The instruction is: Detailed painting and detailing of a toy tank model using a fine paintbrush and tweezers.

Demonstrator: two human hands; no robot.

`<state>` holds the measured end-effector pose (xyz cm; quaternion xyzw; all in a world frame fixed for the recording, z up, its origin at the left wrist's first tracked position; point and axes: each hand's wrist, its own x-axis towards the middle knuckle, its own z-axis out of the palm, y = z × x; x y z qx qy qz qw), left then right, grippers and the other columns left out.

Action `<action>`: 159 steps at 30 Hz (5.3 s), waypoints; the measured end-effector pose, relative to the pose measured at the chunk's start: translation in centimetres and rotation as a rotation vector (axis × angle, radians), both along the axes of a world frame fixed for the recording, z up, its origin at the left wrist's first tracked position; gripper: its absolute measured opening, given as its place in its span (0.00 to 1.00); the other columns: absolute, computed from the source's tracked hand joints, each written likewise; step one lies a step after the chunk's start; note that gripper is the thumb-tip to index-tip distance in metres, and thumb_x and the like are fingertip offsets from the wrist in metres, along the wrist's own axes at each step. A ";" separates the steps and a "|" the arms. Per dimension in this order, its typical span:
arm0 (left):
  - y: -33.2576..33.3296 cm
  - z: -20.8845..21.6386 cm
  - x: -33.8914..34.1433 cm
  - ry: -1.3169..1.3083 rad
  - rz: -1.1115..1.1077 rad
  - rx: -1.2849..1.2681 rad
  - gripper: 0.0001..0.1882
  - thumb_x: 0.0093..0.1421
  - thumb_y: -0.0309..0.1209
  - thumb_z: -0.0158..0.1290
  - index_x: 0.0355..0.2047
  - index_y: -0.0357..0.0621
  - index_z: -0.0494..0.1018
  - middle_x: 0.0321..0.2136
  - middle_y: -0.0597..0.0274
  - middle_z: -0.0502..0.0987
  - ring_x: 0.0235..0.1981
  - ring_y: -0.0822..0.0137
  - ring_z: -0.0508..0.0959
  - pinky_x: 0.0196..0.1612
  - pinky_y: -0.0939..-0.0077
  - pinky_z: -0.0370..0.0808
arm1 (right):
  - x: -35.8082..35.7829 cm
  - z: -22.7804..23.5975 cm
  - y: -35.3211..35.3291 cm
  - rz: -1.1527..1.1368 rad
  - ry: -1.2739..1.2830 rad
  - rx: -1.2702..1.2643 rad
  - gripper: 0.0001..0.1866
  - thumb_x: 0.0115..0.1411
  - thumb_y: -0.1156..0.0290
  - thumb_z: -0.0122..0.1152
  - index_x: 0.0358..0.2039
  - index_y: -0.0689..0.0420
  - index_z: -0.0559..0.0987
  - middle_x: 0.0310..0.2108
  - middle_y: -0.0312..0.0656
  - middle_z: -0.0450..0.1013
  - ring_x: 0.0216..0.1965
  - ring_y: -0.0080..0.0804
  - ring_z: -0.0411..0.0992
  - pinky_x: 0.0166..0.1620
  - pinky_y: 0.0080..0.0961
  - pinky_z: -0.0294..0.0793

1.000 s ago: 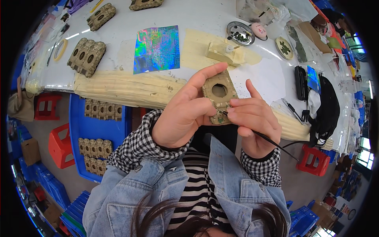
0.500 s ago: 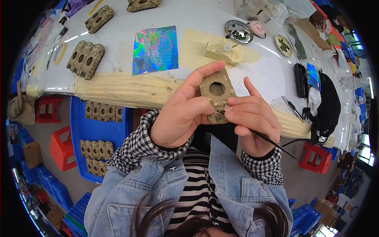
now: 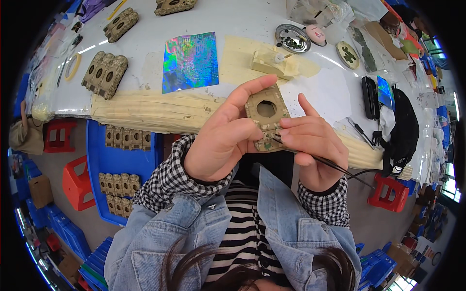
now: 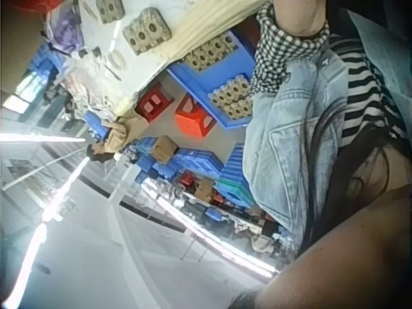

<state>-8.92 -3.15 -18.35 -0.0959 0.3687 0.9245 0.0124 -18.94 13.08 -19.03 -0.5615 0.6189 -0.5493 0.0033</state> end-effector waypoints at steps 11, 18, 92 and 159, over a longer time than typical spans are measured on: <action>-0.6 -0.2 0.1 0.095 -0.074 0.236 0.35 0.63 0.29 0.38 0.68 0.48 0.38 0.61 0.55 0.59 0.56 0.58 0.69 0.55 0.58 0.72 | -0.6 -1.4 0.0 0.019 -0.360 -0.182 0.15 0.65 0.64 0.50 0.36 0.64 0.77 0.35 0.46 0.77 0.43 0.39 0.75 0.60 0.52 0.59; 0.0 -0.4 0.1 0.097 -0.050 0.111 0.30 0.71 0.36 0.33 0.68 0.59 0.34 0.62 0.57 0.57 0.57 0.62 0.68 0.56 0.63 0.72 | -0.9 -1.3 -0.2 0.030 -0.438 -0.199 0.15 0.67 0.64 0.47 0.37 0.63 0.76 0.36 0.47 0.77 0.42 0.37 0.75 0.60 0.51 0.60; -0.4 -0.6 0.6 0.045 0.152 0.025 0.40 0.67 0.24 0.40 0.67 0.64 0.27 0.61 0.51 0.58 0.56 0.60 0.69 0.52 0.61 0.73 | -1.3 -0.5 -0.1 -0.096 -0.557 -0.168 0.20 0.69 0.59 0.39 0.41 0.66 0.71 0.37 0.50 0.73 0.44 0.43 0.75 0.61 0.57 0.58; 8.2 -8.8 -1.0 -0.198 -0.828 0.508 0.22 0.71 0.48 0.26 0.36 0.46 0.63 0.15 0.74 0.53 0.13 0.80 0.49 0.17 0.85 0.50 | -7.8 -3.2 15.7 -0.811 0.507 0.584 0.16 0.54 0.79 0.59 0.45 0.61 0.77 0.31 0.45 0.70 0.33 0.40 0.67 0.39 0.33 0.68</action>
